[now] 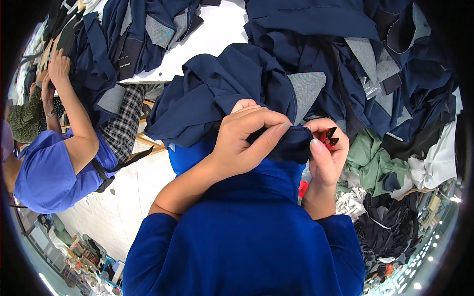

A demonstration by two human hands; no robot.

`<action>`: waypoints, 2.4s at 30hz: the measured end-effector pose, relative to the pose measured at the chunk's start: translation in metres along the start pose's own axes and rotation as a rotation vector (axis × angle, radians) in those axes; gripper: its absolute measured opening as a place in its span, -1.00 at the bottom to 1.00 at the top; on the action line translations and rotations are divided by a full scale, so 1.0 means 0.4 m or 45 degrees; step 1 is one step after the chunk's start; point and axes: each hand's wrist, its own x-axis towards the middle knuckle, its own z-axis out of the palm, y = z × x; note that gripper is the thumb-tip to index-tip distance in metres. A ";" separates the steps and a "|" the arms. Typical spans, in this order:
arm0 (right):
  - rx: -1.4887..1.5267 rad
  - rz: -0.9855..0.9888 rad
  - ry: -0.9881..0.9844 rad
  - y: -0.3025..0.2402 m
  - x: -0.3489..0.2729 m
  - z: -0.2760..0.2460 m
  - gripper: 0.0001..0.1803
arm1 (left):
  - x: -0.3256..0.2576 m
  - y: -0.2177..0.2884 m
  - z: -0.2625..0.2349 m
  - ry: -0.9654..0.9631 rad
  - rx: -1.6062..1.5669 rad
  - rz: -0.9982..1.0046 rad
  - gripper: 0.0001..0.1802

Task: Trimming excess threads from navy blue fabric garments using thread snips.

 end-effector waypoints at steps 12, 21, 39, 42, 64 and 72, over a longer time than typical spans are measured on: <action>-0.004 0.116 0.045 0.005 -0.010 0.004 -0.92 | -0.008 -0.001 0.010 0.023 -0.091 -0.173 -0.96; 0.046 0.127 0.061 0.002 -0.009 0.016 -0.93 | -0.010 0.005 0.002 0.019 -0.096 -0.184 -0.95; -0.048 0.034 0.077 0.005 -0.009 0.025 -0.95 | -0.008 0.005 -0.019 -0.073 -0.012 -0.048 -0.90; -0.057 0.026 0.070 0.006 -0.009 0.022 -0.95 | -0.007 0.006 -0.009 0.012 -0.020 -0.077 -0.94; -0.037 0.052 0.054 0.002 -0.011 0.026 -0.96 | -0.010 0.002 -0.007 -0.004 -0.005 -0.081 -0.90; -0.103 -0.181 0.129 0.014 -0.021 0.053 -0.44 | -0.020 0.000 -0.003 0.125 -0.040 -0.220 -0.93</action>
